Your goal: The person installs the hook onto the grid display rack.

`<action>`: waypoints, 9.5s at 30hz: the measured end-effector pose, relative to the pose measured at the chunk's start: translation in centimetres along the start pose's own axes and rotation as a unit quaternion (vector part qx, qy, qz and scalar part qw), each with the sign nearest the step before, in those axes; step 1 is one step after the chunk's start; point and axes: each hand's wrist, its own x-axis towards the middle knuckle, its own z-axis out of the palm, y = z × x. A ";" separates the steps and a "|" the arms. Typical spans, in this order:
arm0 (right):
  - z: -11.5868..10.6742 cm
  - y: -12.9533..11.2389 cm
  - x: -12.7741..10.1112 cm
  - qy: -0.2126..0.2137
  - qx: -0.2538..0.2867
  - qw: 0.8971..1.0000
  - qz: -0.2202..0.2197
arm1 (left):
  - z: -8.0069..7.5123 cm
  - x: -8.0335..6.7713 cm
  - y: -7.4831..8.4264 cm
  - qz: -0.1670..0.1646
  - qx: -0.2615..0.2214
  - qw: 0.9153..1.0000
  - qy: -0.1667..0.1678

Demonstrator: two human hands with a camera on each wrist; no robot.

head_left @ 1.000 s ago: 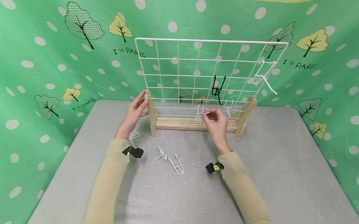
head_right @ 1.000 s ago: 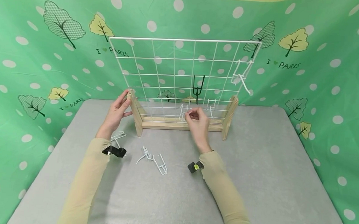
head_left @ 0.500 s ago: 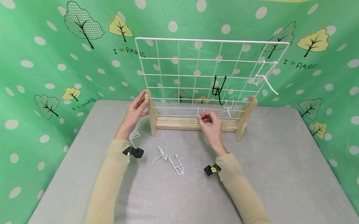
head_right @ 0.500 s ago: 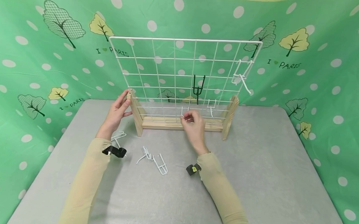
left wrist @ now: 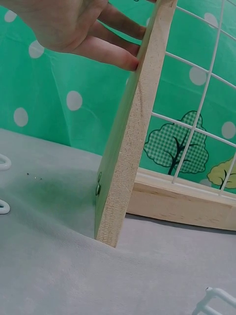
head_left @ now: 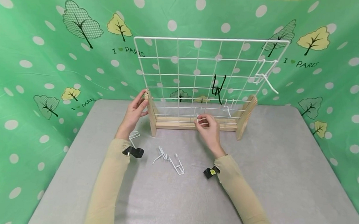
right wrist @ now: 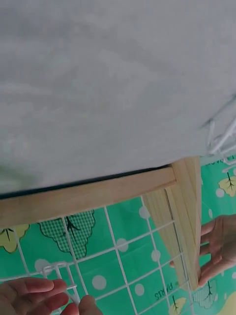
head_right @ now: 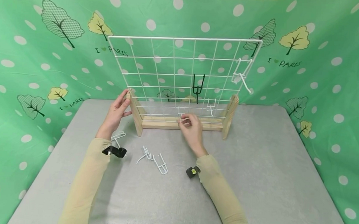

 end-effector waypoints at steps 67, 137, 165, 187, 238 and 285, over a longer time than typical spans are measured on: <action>0.0 2.7 -5.2 -0.387 0.025 0.918 0.086 | 0.0 -0.1 0.0 -0.001 -0.002 1.000 0.003; -1.9 0.2 -5.7 -0.325 -0.041 0.945 0.020 | 0.1 -0.1 0.5 0.036 0.019 0.999 -0.002; -3.3 -1.5 -3.5 -0.245 -0.024 0.969 0.017 | 0.1 0.4 -0.6 0.072 0.035 0.997 0.011; -4.9 -6.7 -1.8 -0.167 -0.006 0.984 -0.054 | -0.2 0.5 -0.3 0.043 0.035 0.998 -0.003; -5.3 -9.7 4.3 -0.135 -0.034 0.958 -0.251 | 0.0 0.2 0.5 0.059 0.040 0.997 -0.007; -4.0 -10.5 9.2 -0.044 -0.098 0.927 -0.360 | 0.8 -0.8 2.6 0.049 0.062 0.997 -0.005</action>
